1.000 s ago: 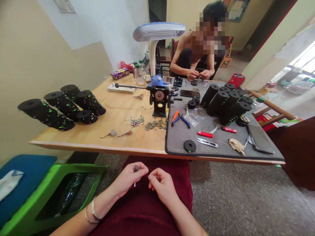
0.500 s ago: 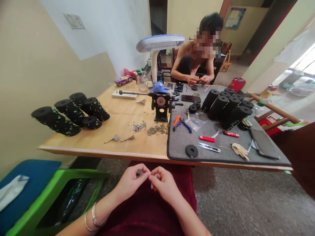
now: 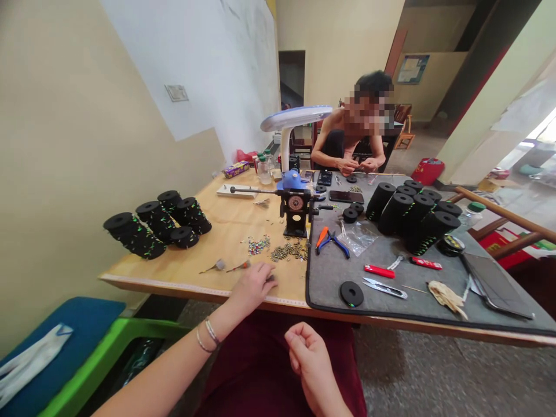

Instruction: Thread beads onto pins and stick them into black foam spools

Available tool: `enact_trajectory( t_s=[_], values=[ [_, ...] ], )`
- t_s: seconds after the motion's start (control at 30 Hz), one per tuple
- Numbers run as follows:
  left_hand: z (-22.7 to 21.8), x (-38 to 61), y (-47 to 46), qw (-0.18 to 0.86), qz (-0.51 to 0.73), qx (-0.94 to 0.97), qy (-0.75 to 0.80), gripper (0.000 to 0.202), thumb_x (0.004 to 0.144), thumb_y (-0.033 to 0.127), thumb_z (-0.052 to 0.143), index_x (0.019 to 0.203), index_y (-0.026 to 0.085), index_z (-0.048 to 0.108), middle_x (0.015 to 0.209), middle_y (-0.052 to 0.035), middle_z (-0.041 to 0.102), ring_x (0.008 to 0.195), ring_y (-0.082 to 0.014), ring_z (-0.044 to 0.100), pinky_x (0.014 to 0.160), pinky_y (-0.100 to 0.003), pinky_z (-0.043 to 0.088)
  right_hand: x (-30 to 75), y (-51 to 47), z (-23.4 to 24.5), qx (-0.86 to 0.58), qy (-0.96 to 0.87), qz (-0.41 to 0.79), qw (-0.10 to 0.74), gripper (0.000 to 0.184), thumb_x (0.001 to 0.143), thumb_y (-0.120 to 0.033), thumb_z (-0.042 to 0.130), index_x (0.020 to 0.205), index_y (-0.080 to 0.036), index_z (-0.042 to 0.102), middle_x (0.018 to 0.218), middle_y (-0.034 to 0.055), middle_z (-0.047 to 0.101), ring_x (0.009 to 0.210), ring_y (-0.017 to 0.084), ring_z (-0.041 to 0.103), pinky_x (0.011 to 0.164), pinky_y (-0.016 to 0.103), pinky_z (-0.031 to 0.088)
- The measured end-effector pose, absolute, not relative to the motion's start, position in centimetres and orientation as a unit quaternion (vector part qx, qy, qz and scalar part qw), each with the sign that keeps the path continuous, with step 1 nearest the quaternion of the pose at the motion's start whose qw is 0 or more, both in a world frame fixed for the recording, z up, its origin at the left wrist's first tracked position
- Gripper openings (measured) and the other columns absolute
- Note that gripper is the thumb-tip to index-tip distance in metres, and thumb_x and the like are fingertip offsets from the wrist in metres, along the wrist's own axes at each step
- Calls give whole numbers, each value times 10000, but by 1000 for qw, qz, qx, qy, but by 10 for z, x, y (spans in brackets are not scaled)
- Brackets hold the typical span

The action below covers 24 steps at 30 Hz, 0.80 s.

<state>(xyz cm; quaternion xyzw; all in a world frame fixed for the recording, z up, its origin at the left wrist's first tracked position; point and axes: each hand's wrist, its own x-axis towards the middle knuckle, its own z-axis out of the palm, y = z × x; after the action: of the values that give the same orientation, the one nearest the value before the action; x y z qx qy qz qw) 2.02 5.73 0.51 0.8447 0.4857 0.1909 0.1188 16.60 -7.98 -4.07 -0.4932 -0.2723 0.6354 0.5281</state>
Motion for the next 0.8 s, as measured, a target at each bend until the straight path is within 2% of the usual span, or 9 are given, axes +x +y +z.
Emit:
enact_trajectory(
  t_s=[0.1, 0.17, 0.27, 0.4, 0.5, 0.63, 0.7, 0.8],
  values=[
    [8, 15, 64, 107, 224, 846, 472, 373, 850, 259, 581, 1204, 171, 498, 1131, -118, 612, 1062, -244, 565, 898, -364, 458, 166, -81, -40, -485, -254, 640, 539, 389, 695, -497, 736, 711, -173, 521, 392, -130, 302, 377, 30, 145, 410, 210, 87],
    [13, 4, 67, 83, 271, 836, 470, 366, 880, 278, 532, 1225, 167, 479, 1167, -130, 600, 1108, -254, 544, 939, -382, 439, 166, -81, -39, -481, -244, 641, 546, 387, 694, -495, 740, 711, -174, 524, 380, -132, 301, 367, 25, 142, 408, 207, 87],
    [19, -17, 73, 36, 277, 809, 517, 289, 892, 180, 460, 1174, 174, 523, 1109, -117, 633, 1053, -251, 570, 937, -392, 436, 165, -80, -39, -464, -221, 651, 558, 393, 691, -500, 742, 717, -180, 516, 355, -140, 291, 348, 21, 127, 392, 198, 83],
    [13, -37, 84, 19, 182, 801, 570, 375, 808, 49, 453, 1167, 109, 546, 1033, -153, 667, 1006, -287, 587, 889, -417, 453, 163, -79, -39, -439, -197, 665, 572, 399, 688, -500, 745, 727, -189, 499, 328, -154, 273, 316, 19, 119, 362, 188, 75],
    [7, -40, 89, 37, 176, 802, 569, 353, 800, 33, 416, 1107, 91, 580, 962, -159, 678, 952, -291, 608, 861, -421, 464, 162, -79, -38, -432, -189, 668, 575, 384, 701, -486, 739, 737, -190, 496, 313, -157, 281, 302, 21, 127, 350, 183, 79],
    [12, -43, 83, 56, 204, 792, 573, 291, 835, 84, 391, 1043, 107, 594, 980, -154, 653, 941, -271, 603, 861, -409, 465, 164, -80, -36, -440, -180, 663, 578, 382, 700, -479, 740, 743, -190, 495, 307, -161, 286, 297, 19, 132, 346, 174, 84],
    [16, -45, 70, 125, 262, 766, 573, 239, 839, 146, 433, 1016, 120, 590, 953, -128, 641, 887, -246, 607, 824, -388, 482, 164, -81, -35, -440, -180, 662, 580, 374, 709, -478, 732, 745, -189, 498, 306, -159, 292, 292, 18, 140, 344, 172, 88],
    [17, -43, 34, 377, 340, 671, 541, 211, 811, 271, 538, 979, 149, 581, 822, -48, 626, 725, -185, 602, 668, -310, 506, 163, -82, -35, -438, -191, 667, 572, 366, 731, -495, 704, 747, -187, 507, 299, -159, 287, 283, 18, 146, 340, 171, 95]
  ],
)
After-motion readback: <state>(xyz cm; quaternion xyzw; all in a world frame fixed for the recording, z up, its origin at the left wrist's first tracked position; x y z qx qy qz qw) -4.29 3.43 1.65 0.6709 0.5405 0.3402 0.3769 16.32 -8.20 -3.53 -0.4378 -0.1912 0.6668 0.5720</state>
